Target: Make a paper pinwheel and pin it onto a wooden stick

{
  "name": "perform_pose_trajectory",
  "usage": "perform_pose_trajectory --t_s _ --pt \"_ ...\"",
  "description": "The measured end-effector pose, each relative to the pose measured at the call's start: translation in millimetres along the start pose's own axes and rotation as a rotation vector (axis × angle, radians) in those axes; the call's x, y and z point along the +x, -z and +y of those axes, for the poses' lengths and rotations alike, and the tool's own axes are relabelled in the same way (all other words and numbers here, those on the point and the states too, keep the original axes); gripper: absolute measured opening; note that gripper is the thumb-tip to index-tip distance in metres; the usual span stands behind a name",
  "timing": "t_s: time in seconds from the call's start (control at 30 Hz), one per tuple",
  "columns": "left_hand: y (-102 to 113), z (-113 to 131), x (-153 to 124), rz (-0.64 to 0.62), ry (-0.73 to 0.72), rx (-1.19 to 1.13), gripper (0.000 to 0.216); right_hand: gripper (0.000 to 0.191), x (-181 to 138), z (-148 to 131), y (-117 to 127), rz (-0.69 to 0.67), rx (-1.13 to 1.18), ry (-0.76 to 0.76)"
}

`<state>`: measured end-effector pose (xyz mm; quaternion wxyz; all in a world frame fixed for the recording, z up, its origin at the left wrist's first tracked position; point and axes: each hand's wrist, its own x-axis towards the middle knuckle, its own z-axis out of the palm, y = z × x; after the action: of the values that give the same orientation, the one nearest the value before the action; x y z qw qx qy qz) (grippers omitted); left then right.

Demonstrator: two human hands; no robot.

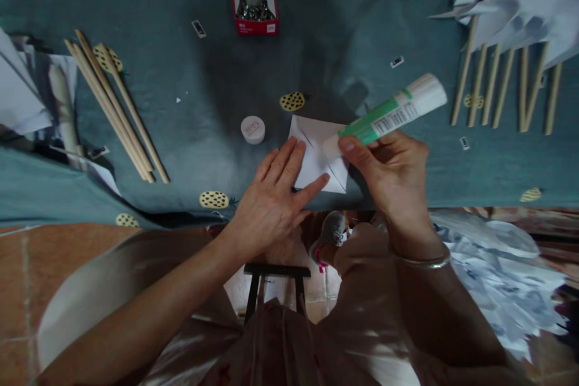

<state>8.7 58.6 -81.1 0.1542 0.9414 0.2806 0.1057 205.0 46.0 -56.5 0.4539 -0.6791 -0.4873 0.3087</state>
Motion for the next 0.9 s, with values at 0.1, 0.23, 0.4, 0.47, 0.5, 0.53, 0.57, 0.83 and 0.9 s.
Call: perform_pose_trajectory --t_s 0.1,0.23,0.4,0.47,0.5,0.53,0.57,0.83,0.9 --pt "0.2 -0.1 0.2 0.003 0.0 0.009 0.073 0.028 3.8 0.0 3.4 0.055 0.022 -0.013" --pt "-0.5 -0.2 0.5 0.013 -0.002 0.014 0.071 0.032 1.5 4.1 3.5 0.036 -0.021 -0.041" --pt "-0.4 -0.3 0.9 0.007 -0.003 0.016 0.07 0.031 -3.0 8.4 1.5 0.027 -0.23 -0.005" --pt "0.1 -0.2 1.1 0.001 -0.002 0.015 0.07 0.03 -2.7 7.6 0.7 0.03 -0.29 0.022" --pt "0.4 -0.1 1.2 -0.002 -0.003 0.013 0.07 0.029 -2.2 6.7 0.1 0.031 -0.305 0.035" --pt "0.6 -0.1 1.3 -0.004 -0.003 0.011 0.07 0.028 -1.5 5.8 -0.6 0.032 -0.312 0.045" --pt "0.8 0.0 1.4 -0.005 -0.004 0.01 0.071 0.027 -0.7 4.9 -1.4 0.032 -0.313 0.051" --pt "-0.3 -1.2 0.6 -0.004 -0.008 0.006 0.074 0.025 3.6 3.8 -8.1 -0.005 -0.281 0.06" --pt "-0.3 -1.4 0.5 -0.004 -0.008 0.007 0.076 0.024 4.1 3.8 -8.0 -0.009 -0.29 0.07"
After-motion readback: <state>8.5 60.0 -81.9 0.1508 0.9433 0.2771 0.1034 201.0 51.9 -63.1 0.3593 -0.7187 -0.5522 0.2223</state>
